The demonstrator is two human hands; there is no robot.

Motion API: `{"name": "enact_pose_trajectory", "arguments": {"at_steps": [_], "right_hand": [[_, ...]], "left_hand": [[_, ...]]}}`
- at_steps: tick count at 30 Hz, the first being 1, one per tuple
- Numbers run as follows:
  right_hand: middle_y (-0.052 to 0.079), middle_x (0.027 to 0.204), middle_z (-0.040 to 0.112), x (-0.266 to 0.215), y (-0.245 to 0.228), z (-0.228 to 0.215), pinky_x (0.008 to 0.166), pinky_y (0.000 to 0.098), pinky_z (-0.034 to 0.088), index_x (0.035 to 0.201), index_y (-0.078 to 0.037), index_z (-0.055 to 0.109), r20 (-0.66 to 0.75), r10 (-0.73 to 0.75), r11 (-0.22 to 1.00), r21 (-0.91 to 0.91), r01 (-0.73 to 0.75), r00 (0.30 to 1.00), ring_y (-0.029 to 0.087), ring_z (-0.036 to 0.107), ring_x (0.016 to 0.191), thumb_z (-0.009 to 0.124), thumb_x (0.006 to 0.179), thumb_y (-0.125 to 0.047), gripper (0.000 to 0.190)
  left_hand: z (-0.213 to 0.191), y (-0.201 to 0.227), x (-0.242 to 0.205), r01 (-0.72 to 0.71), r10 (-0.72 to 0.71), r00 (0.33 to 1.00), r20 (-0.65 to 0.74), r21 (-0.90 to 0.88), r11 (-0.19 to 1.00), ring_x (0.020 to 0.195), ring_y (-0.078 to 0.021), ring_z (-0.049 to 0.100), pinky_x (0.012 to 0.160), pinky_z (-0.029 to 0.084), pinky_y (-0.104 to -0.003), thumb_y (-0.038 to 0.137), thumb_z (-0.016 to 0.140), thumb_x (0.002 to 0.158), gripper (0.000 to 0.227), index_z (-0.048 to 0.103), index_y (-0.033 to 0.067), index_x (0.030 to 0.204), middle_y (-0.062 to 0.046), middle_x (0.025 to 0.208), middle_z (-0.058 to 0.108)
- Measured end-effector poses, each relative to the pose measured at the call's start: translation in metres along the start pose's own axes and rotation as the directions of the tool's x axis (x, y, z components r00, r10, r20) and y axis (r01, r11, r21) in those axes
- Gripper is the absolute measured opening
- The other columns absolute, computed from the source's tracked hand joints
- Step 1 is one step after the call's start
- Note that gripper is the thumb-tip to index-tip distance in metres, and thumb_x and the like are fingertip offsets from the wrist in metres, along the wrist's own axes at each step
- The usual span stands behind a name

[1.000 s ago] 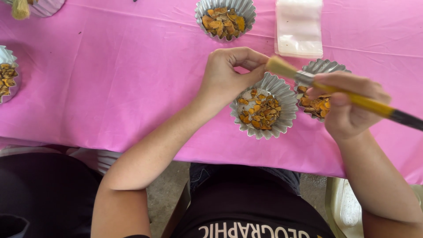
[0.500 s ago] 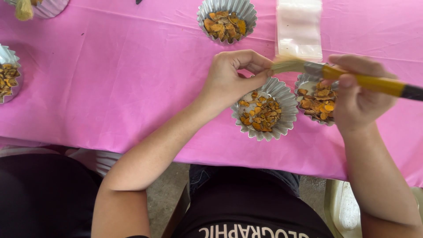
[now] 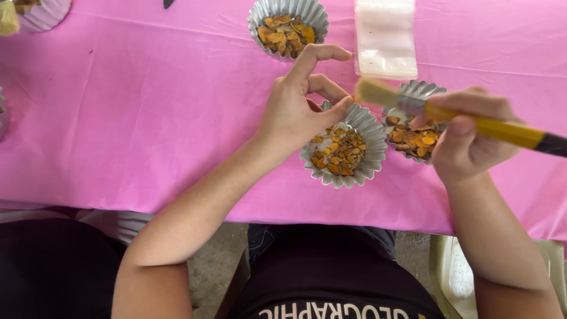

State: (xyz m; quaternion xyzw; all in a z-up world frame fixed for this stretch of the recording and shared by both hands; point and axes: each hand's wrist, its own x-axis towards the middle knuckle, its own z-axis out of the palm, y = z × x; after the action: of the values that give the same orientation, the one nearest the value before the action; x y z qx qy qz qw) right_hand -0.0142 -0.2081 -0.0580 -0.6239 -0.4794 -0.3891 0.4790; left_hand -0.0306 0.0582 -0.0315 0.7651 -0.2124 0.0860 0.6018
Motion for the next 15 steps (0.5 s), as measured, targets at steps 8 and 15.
{"name": "enact_pose_trajectory", "arguments": {"at_steps": [8,15], "right_hand": [[0.024,0.086,0.062,0.02,-0.008,-0.01,0.055,0.0336,0.051,0.117,0.014,0.054,0.012,0.268,0.941,-0.22,-0.259,0.963,0.03,0.066,0.067,0.046,0.123,0.0,0.017],[0.029,0.113,0.058,0.038,-0.022,-0.023,0.058,0.0381,0.051,0.116,0.017,0.055,-0.266,0.273,0.876,-0.329,-0.353,0.925,0.041,0.066,0.071,0.045,0.127,-0.023,0.042]], "left_hand": [[0.003,-0.006,0.002,-0.185,0.184,0.979,0.084,0.006,0.983,0.077,-0.004,0.074,0.061,0.061,-0.016,0.001,0.076,0.095,0.043,0.054,0.0207,0.126,0.006,0.087,0.076],[0.029,-0.014,0.014,-0.53,0.442,0.846,0.299,0.371,0.763,0.091,-0.0161,0.072,0.078,0.063,-0.031,0.012,0.073,0.096,0.012,0.077,0.0129,0.107,0.001,0.099,0.08]]}}
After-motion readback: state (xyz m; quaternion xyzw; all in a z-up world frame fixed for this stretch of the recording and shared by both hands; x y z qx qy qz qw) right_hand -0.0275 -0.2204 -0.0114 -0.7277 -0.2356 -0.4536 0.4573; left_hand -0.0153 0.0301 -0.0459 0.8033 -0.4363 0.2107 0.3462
